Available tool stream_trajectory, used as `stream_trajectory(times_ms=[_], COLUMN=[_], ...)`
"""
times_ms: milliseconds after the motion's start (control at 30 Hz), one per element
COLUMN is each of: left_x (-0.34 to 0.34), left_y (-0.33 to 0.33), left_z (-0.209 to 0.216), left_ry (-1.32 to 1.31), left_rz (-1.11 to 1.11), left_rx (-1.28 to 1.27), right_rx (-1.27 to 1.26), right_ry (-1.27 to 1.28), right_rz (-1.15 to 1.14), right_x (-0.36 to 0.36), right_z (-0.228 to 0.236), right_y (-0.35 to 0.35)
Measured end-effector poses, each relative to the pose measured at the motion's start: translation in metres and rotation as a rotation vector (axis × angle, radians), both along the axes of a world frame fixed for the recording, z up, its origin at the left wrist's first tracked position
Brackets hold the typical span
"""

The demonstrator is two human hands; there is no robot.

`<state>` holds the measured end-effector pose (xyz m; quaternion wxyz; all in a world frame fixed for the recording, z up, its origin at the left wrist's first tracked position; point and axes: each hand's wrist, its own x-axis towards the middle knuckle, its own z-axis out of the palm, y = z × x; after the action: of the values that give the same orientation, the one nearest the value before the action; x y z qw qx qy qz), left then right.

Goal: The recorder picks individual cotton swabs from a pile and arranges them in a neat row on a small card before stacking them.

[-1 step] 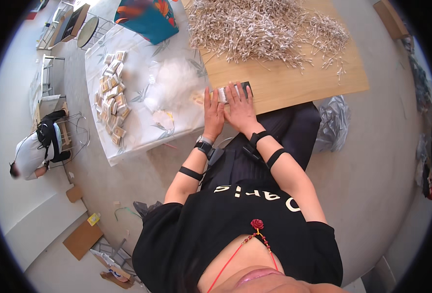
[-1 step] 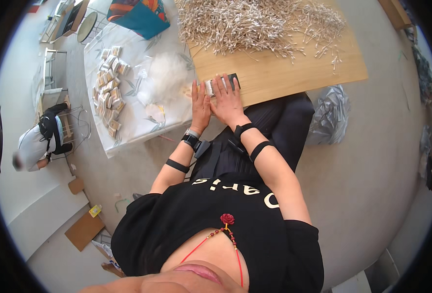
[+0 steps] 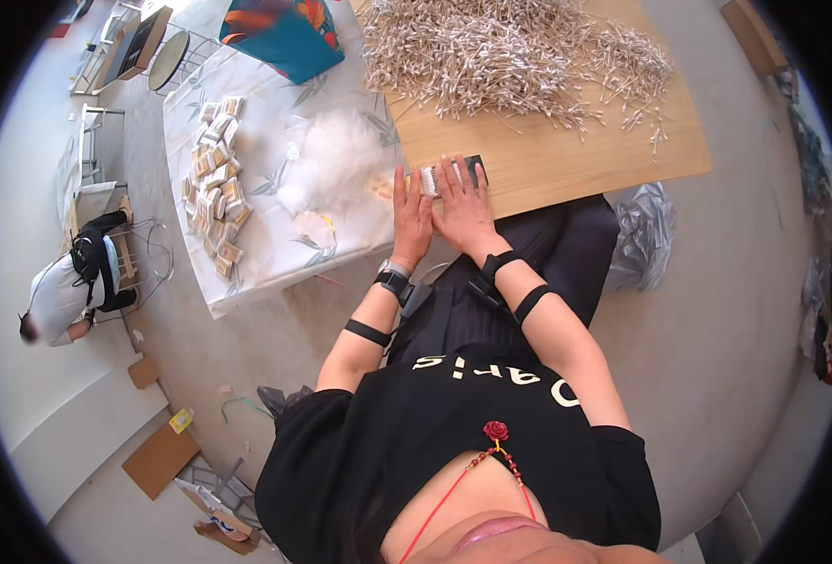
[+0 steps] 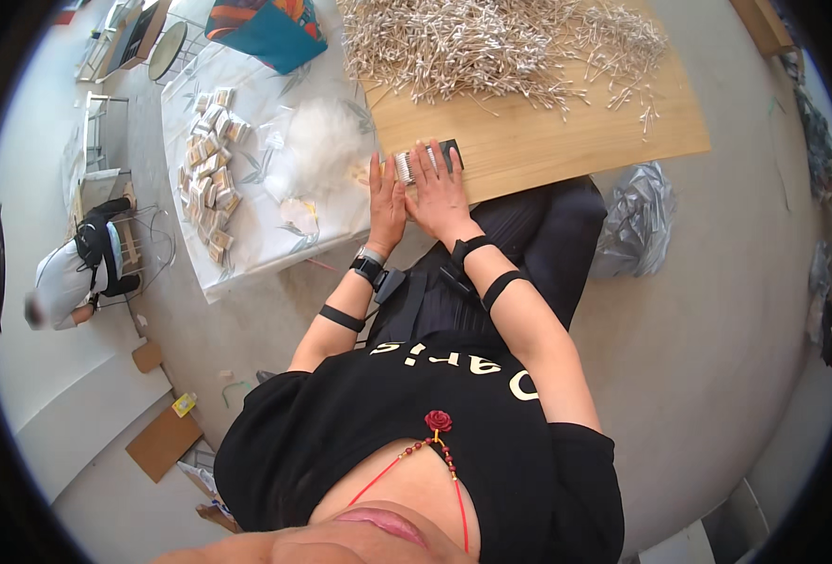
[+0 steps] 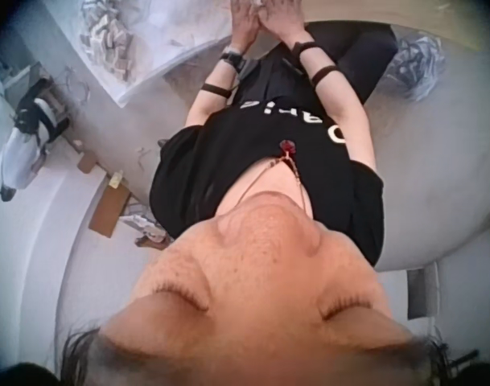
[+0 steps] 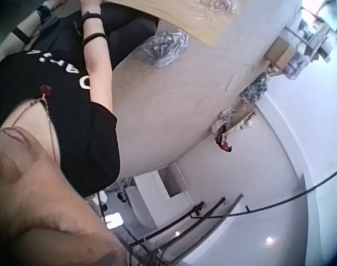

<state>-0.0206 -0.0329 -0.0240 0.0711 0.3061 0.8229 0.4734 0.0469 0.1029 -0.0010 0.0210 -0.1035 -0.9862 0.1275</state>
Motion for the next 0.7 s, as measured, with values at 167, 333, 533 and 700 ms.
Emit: stream_trajectory(times_ms=[167, 333, 533, 700], left_x=[0.002, 0.001, -0.002, -0.003], left_y=[-0.006, -0.007, -0.008, -0.007], left_z=[0.002, 0.004, 0.006, 0.006], left_ry=[0.075, 0.096, 0.106, 0.096], left_rz=[-0.005, -0.028, -0.034, -0.044], left_rx=[-0.053, -0.072, -0.079, -0.066], right_rx=[0.031, 0.014, -0.03, -0.057], right_ry=[-0.023, -0.004, 0.011, 0.019], right_rz=[0.007, -0.005, -0.034, -0.039], right_x=[0.004, 0.004, 0.001, -0.001], right_z=[0.004, 0.0, 0.001, 0.002], right_y=[-0.005, -0.005, -0.009, -0.012])
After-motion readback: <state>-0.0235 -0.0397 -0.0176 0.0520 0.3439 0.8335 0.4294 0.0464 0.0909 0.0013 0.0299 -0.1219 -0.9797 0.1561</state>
